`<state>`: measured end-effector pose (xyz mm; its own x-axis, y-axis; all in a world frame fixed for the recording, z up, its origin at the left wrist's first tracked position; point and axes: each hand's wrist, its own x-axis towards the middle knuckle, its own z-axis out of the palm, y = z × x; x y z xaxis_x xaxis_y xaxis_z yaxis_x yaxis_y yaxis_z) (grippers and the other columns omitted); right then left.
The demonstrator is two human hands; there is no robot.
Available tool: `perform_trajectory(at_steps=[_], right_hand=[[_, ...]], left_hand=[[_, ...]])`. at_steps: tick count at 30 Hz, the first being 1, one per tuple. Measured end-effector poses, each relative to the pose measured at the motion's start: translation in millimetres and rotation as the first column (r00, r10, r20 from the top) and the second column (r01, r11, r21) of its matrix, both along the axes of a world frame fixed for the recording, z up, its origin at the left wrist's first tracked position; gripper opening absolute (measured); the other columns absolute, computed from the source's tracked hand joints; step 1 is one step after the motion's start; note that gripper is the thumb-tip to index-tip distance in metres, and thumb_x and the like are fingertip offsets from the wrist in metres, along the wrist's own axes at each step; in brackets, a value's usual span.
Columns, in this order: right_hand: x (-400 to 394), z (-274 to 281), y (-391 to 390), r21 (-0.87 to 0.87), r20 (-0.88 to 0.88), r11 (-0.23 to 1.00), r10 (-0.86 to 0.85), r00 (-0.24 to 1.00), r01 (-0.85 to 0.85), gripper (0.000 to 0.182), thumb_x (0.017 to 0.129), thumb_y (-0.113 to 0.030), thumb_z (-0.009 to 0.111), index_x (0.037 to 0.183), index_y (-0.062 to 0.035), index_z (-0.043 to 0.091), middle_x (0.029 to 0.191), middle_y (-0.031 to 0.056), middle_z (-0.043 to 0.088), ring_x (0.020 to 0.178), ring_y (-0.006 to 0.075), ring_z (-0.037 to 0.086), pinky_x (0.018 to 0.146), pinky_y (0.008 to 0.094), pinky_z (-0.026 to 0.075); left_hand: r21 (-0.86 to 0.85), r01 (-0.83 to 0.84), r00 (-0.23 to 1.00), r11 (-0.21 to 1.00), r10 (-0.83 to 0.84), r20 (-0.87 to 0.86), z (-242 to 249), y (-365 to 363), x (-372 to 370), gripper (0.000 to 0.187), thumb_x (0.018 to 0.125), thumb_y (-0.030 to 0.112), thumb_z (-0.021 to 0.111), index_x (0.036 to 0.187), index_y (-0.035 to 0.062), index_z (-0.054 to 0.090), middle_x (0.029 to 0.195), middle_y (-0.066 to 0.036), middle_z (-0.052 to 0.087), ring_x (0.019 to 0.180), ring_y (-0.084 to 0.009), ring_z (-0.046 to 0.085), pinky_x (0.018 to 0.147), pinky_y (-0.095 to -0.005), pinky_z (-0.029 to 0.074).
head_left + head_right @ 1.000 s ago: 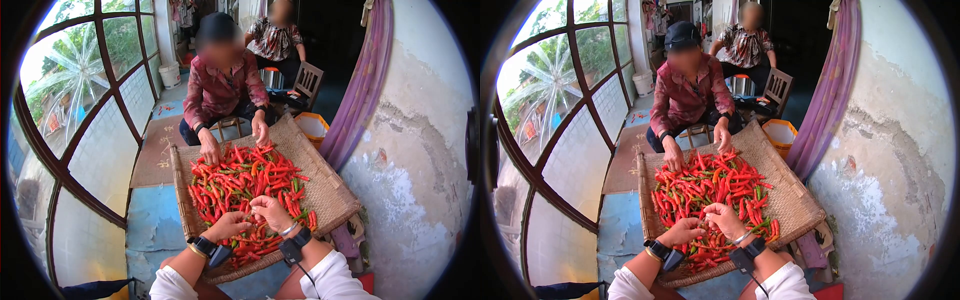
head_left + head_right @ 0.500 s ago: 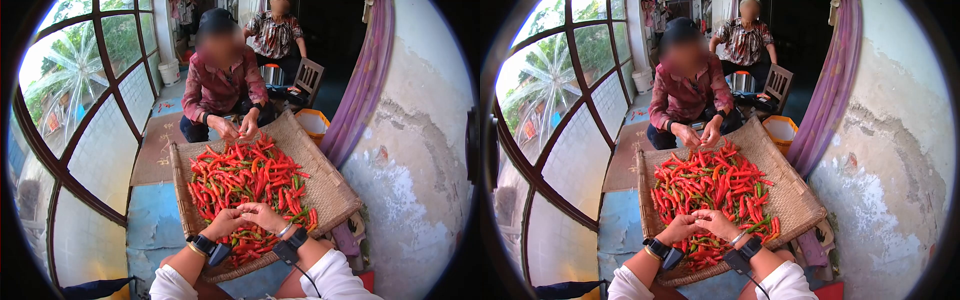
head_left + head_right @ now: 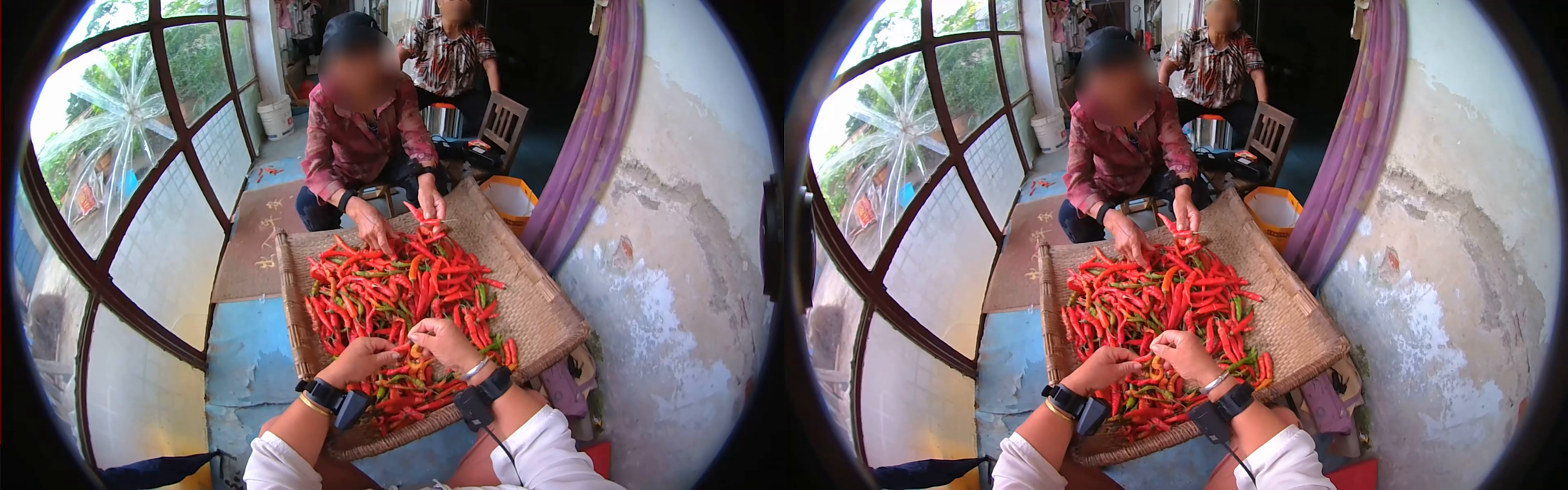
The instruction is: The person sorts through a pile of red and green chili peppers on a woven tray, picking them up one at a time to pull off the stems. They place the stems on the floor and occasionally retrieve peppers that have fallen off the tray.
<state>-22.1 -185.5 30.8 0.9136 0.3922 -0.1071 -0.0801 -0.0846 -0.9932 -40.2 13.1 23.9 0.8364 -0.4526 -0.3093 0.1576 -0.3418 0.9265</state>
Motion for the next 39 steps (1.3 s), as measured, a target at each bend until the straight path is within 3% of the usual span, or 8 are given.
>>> perform_trajectory(at_steps=[8,12,14,15,16,20,24,39], right_hand=[[-2.1,16.3,-13.8,0.161,-0.156,0.979,-0.096,0.983,0.121,0.013,0.083,-0.01,0.055,0.093,-0.0025,0.059,0.068,-0.0029,0.055,0.053,0.0028,0.048,0.048,0.0164,0.041],[5.4,-3.1,-21.8,-0.043,-0.023,0.998,-0.042,0.999,0.041,0.018,0.082,-0.012,0.055,0.096,-0.001,0.059,0.074,-0.0003,0.057,0.057,0.0054,0.05,0.053,0.0196,0.043],[5.1,-5.8,-21.0,-0.039,-0.019,0.999,-0.02,1.0,0.019,0.018,0.082,-0.012,0.055,0.096,-0.0009,0.058,0.074,-0.0001,0.057,0.057,0.0057,0.05,0.053,0.0198,0.043],[3.3,-5.8,-19.2,-0.057,-0.019,0.998,-0.009,1.0,0.008,0.018,0.082,-0.012,0.054,0.096,-0.0009,0.059,0.075,-0.0002,0.057,0.058,0.0056,0.051,0.053,0.0199,0.044],[2.9,-5.2,-16.9,-0.077,-0.016,0.997,0.003,1.0,-0.004,0.018,0.083,-0.013,0.054,0.096,-0.0008,0.059,0.075,-0.0003,0.057,0.059,0.0056,0.051,0.054,0.02,0.044],[1.6,-11.8,-10.6,-0.09,-0.038,0.996,-0.01,0.999,0.006,0.018,0.081,-0.013,0.056,0.093,-0.0017,0.06,0.073,0.0024,0.06,0.059,0.0086,0.054,0.056,0.0233,0.045],[-4.3,-15.9,3.2,-0.292,0.286,0.949,-0.029,0.958,0.116,0.016,0.075,-0.014,0.059,0.087,-0.0034,0.062,0.074,0.0102,0.063,0.064,0.0187,0.06,0.061,0.0291,0.047],[-11.0,-7.8,18.2,0.007,0.291,0.961,-0.265,0.919,0.275,0.009,0.081,-0.005,0.054,0.089,-0.0001,0.058,0.073,0.0034,0.061,0.057,0.0072,0.056,0.053,0.0206,0.046]], left_hand=[[-0.066,-0.142,0.99,0.988,0.141,-0.02,15.8,4.6,1.2,0.022,0.086,0.023,0.053,0.089,0.0027,0.06,0.068,0.002,0.057,0.055,-0.0046,0.048,0.049,-0.0195,0.04],[-0.093,-0.307,0.952,0.947,0.305,-0.029,35.1,17.2,15.5,0.024,0.089,0.023,0.048,0.091,0.0012,0.059,0.067,0.0,0.058,0.054,-0.0047,0.048,0.049,-0.0193,0.04],[-0.47,-0.37,0.915,0.801,0.403,-0.035,34.6,28.6,29.4,0.022,0.09,0.021,0.046,0.096,0.0017,0.056,0.074,-0.002,0.057,0.057,-0.0051,0.048,0.052,-0.0194,0.039],[-0.746,-0.608,0.683,0.27,0.656,-0.32,37.6,14.6,40.0,0.021,0.089,0.019,0.045,0.102,0.0035,0.052,0.082,-0.003,0.054,0.063,-0.008,0.049,0.056,-0.0207,0.04],[-0.747,-0.608,0.683,0.269,0.656,-0.32,29.1,16.9,41.0,0.021,0.089,0.019,0.045,0.102,0.0035,0.052,0.082,-0.003,0.054,0.063,-0.008,0.049,0.056,-0.0207,0.04],[-0.158,-0.289,0.941,0.944,0.311,0.137,-5.4,10.2,36.3,0.032,0.087,0.021,0.05,0.11,-0.001,0.051,0.083,-0.001,0.055,0.071,-0.0082,0.052,0.061,-0.0241,0.045],[-0.105,0.075,0.995,0.992,-0.067,0.079,-6.8,-19.4,10.9,0.028,0.085,0.022,0.056,0.101,-0.0006,0.057,0.078,0.0,0.057,0.063,-0.0061,0.052,0.057,-0.0212,0.044],[-0.194,0.034,0.969,0.98,-0.08,-0.234,7.5,-20.0,-0.9,0.023,0.084,0.024,0.057,0.098,0.0057,0.058,0.076,0.005,0.058,0.057,-0.0011,0.045,0.048,-0.0163,0.036]])
